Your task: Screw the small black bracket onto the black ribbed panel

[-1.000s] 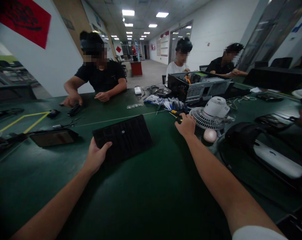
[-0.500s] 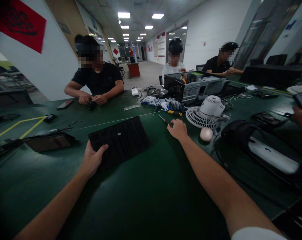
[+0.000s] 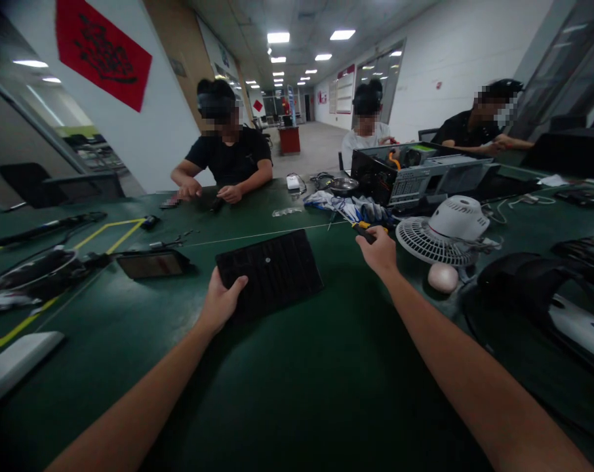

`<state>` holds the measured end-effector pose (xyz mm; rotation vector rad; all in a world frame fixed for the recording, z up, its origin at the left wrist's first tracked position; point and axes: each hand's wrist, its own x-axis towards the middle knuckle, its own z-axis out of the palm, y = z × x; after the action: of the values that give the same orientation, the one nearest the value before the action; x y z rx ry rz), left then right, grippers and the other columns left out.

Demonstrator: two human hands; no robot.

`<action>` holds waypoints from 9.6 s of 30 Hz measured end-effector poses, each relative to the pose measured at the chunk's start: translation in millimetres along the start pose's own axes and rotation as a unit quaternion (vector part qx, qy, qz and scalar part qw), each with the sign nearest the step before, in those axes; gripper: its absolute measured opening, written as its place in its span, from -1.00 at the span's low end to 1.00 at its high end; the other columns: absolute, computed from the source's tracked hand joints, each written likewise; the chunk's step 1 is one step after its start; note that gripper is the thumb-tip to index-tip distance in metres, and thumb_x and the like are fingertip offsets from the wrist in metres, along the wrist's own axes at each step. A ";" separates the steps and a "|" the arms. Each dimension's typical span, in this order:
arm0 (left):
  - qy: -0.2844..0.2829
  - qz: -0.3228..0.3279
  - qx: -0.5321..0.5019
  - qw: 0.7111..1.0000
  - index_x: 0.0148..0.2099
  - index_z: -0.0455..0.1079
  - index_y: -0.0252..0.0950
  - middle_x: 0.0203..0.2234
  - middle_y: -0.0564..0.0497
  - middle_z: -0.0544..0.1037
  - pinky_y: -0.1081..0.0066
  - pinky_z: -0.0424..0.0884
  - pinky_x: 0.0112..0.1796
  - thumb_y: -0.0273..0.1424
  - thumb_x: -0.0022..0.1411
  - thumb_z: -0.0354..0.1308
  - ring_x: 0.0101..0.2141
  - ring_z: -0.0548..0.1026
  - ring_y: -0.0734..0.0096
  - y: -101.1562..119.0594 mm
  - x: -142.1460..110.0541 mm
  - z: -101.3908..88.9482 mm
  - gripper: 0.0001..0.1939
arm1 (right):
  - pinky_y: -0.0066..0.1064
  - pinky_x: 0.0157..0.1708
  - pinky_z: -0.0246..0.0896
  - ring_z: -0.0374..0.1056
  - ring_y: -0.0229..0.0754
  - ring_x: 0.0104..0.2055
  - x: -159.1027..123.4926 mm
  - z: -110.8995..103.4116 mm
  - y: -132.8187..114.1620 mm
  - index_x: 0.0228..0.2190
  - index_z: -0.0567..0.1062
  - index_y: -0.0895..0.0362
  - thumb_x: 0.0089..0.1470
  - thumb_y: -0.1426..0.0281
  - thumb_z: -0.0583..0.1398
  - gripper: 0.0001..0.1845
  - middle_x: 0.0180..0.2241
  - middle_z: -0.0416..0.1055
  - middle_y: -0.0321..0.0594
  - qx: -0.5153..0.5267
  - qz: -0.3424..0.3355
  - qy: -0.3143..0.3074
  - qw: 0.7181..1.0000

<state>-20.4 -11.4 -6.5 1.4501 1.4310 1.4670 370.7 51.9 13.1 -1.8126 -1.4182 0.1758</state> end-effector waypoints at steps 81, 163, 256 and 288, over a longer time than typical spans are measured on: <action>0.066 0.021 0.044 0.997 0.09 0.38 -0.22 -0.08 -0.10 0.60 -0.05 0.51 0.09 -0.29 0.20 0.32 -0.03 0.60 0.01 3.8 -1.0 30.7 -0.58 | -0.21 -0.11 0.27 0.53 -0.03 -0.18 -46.6 -86.6 -189.0 -0.15 0.73 0.07 0.22 0.38 0.23 -0.73 -0.24 0.67 -0.15 -0.174 -0.336 -0.223 0.898; 0.060 0.029 0.036 0.997 0.16 0.38 -0.24 -0.01 -0.13 0.60 -0.02 0.51 0.12 -0.32 0.21 0.33 0.02 0.59 0.03 4.6 1.6 28.9 -0.52 | -0.21 -0.20 0.22 0.51 0.04 -0.18 -43.8 -81.8 -190.3 -0.22 0.69 0.11 0.18 0.35 0.26 -0.79 -0.25 0.65 -0.07 -0.190 -0.319 -0.191 0.909; 0.056 0.023 0.022 0.998 0.12 0.40 -0.23 -0.05 -0.11 0.61 -0.02 0.53 0.11 -0.32 0.19 0.34 -0.02 0.61 0.04 5.2 2.5 29.6 -0.55 | -0.13 -0.17 0.34 0.53 0.09 -0.07 -29.9 -79.7 -181.9 -0.16 0.74 -0.05 0.02 0.37 0.35 -0.70 -0.10 0.65 -0.15 -0.213 -0.281 -0.167 0.921; 0.059 0.034 0.041 0.997 0.12 0.37 -0.21 -0.04 -0.10 0.58 0.00 0.49 0.15 -0.35 0.16 0.36 0.01 0.58 0.05 -2.1 10.9 27.2 -0.52 | -0.14 -0.08 0.32 0.52 0.10 -0.06 -47.2 -126.8 -172.8 -0.17 0.72 0.02 0.15 0.15 0.29 -0.69 -0.13 0.66 -0.09 -0.146 -0.301 -0.131 0.933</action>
<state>2.5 6.4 -10.6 1.4973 1.5431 1.5764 294.4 -45.6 194.4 -1.5241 -2.2230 -0.1235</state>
